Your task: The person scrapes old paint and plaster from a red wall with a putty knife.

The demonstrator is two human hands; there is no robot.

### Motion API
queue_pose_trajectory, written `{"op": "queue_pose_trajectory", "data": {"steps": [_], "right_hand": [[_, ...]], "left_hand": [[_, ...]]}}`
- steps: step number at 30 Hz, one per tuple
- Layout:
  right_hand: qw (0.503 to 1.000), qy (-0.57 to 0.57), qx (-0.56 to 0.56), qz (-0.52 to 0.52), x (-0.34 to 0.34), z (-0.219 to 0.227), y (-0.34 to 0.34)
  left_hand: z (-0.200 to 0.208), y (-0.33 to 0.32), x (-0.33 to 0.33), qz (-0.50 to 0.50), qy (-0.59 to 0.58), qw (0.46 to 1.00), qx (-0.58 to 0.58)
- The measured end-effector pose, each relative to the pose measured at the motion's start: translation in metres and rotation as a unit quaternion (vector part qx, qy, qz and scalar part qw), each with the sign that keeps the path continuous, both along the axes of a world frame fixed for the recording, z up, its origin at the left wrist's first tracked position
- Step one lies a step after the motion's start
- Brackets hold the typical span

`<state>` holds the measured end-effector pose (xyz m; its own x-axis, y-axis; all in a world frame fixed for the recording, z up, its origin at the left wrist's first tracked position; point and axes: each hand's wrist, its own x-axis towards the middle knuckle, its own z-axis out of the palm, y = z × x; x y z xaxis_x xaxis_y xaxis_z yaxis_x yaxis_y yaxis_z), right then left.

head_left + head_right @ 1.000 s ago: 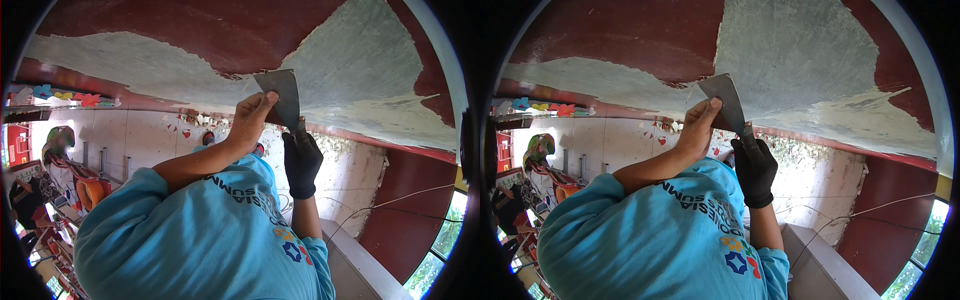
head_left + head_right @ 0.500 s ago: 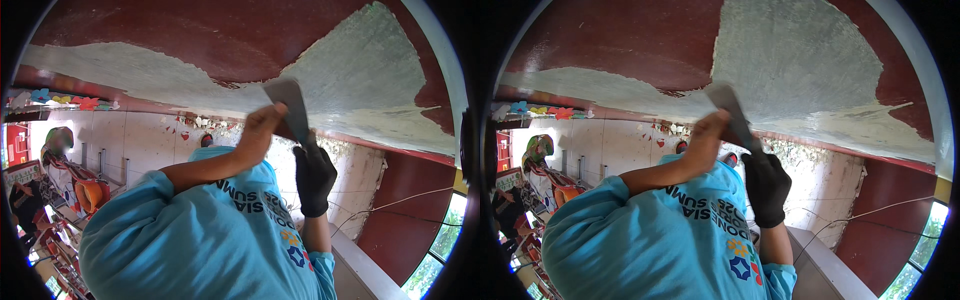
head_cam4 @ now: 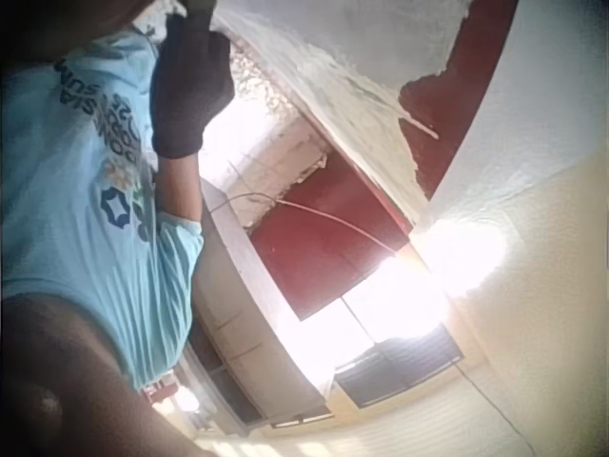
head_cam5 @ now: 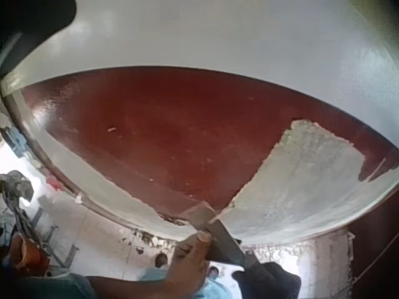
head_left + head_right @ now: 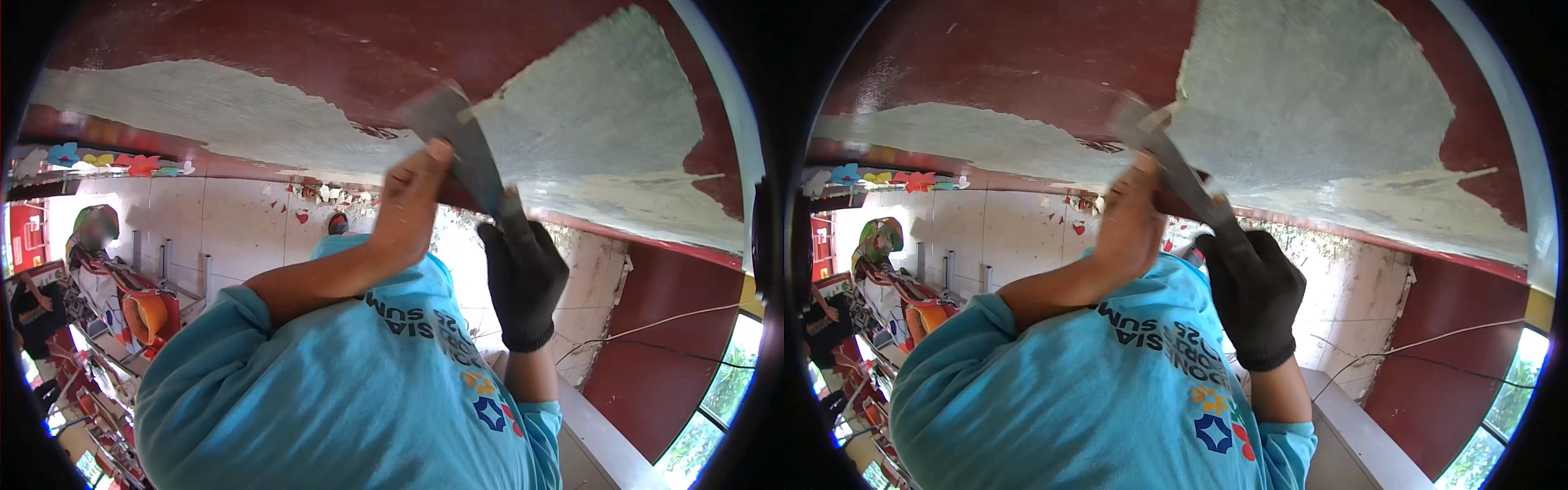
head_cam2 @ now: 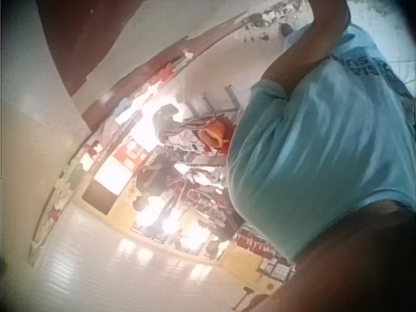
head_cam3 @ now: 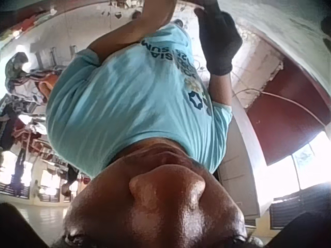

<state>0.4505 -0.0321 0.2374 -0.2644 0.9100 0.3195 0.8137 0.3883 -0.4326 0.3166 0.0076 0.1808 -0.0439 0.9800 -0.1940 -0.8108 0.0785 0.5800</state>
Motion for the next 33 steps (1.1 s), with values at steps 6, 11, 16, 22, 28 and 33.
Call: {"op": "queue_pose_trajectory", "data": {"steps": [6, 11, 16, 22, 28, 33], "right_hand": [[0.998, 0.017, -0.043, -0.042, 0.029, -0.003, -0.021], [0.997, 0.030, -0.061, -0.032, 0.041, -0.009, -0.019], [0.995, 0.046, -0.053, -0.068, 0.032, -0.009, -0.014], [0.996, 0.008, -0.061, -0.057, 0.029, 0.010, -0.017], [0.997, 0.026, -0.055, -0.050, 0.042, 0.012, -0.026], [0.992, 0.073, -0.089, -0.044, 0.029, 0.011, -0.010]], "left_hand": [[-0.003, -0.002, 0.011, -0.173, 0.016, 0.985, 0.011], [0.007, 0.002, 0.010, -0.212, 0.056, 0.975, 0.029], [0.023, 0.004, 0.005, -0.155, -0.032, 0.986, 0.047], [0.013, 0.005, 0.015, -0.123, -0.040, 0.990, 0.049], [0.001, -0.002, 0.027, -0.173, -0.056, 0.982, 0.057], [-0.004, 0.004, 0.021, -0.116, -0.057, 0.988, 0.081]]}}
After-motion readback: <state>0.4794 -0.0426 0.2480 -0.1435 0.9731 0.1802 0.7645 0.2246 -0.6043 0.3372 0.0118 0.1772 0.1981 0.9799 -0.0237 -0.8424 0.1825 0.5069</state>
